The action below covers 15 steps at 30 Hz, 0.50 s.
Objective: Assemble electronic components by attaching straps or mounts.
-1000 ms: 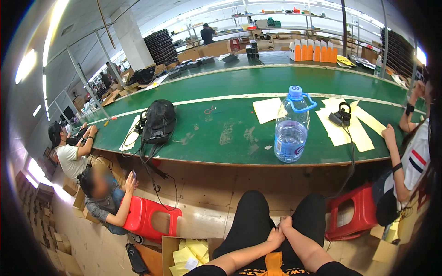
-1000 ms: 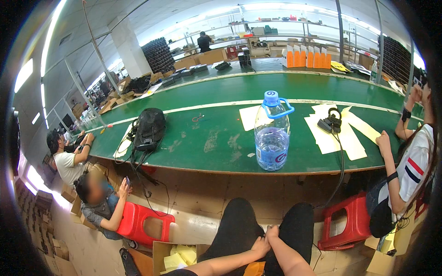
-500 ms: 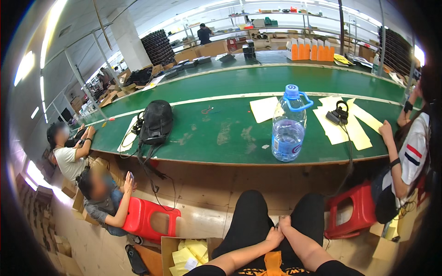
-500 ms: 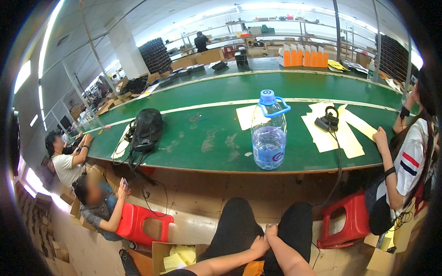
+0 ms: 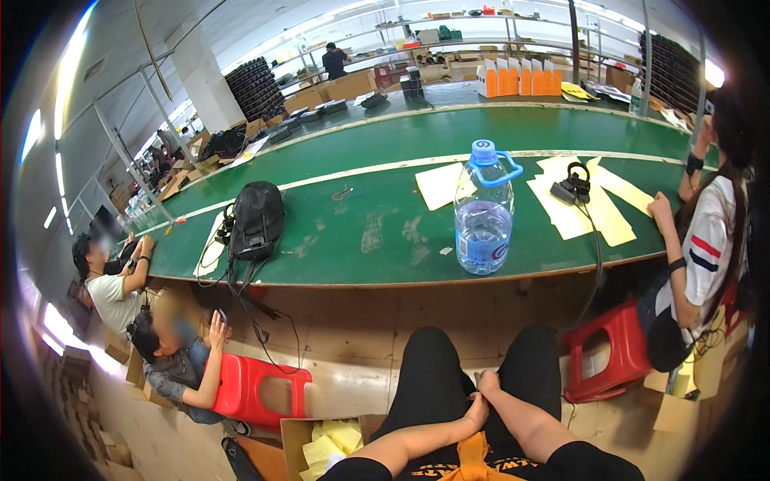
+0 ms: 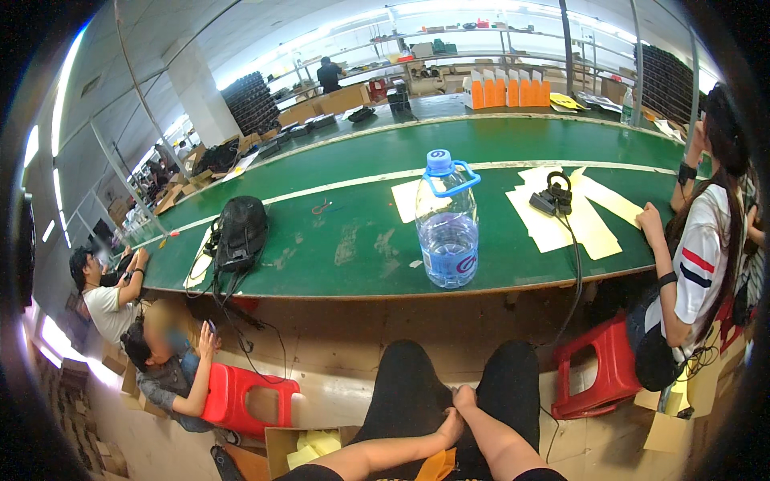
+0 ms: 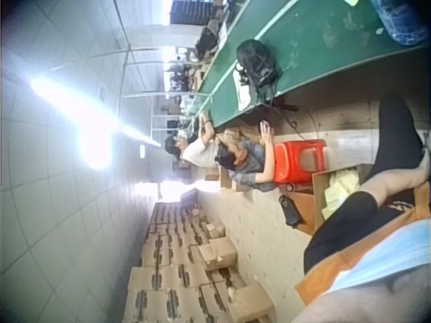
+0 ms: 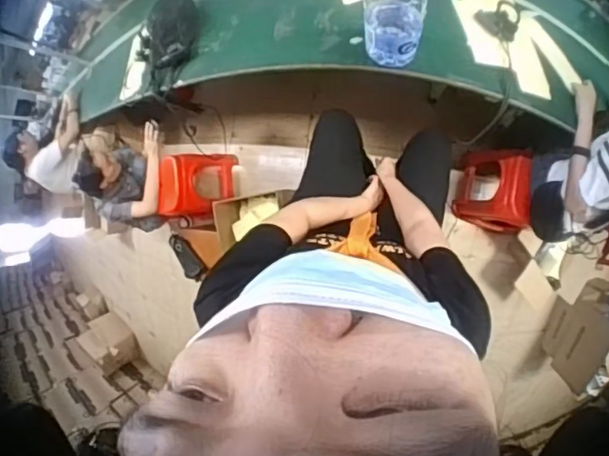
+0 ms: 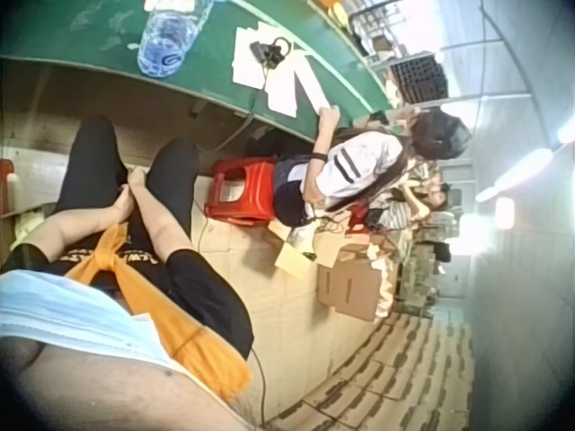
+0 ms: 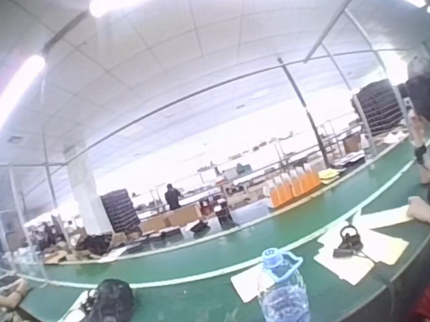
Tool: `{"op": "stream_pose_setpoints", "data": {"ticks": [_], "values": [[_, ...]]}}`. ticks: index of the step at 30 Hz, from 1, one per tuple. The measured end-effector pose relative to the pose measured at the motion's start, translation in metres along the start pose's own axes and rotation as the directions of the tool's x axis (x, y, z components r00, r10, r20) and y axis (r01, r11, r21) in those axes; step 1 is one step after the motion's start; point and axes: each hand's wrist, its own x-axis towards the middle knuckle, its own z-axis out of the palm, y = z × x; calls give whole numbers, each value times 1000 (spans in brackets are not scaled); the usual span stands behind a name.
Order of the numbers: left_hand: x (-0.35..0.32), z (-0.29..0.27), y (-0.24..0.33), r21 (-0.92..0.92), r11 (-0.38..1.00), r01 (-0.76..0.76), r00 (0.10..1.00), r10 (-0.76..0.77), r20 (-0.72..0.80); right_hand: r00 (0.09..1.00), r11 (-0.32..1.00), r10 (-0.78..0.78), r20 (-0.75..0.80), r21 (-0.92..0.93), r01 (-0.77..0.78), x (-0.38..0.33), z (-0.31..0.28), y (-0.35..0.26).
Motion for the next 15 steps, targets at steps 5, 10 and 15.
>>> {"op": "stream_pose_setpoints", "data": {"ticks": [5,10,15], "values": [[-1,-2,3,81,995,-51,997,47,59,999,983,-43,5,-181,43,6,8,6],[-2,-6,4,102,990,-98,988,84,133,997,951,-65,47,-299,76,3,6,5],[1,-2,8,130,986,-101,987,83,138,992,936,-92,86,-332,116,3,2,2]]}}
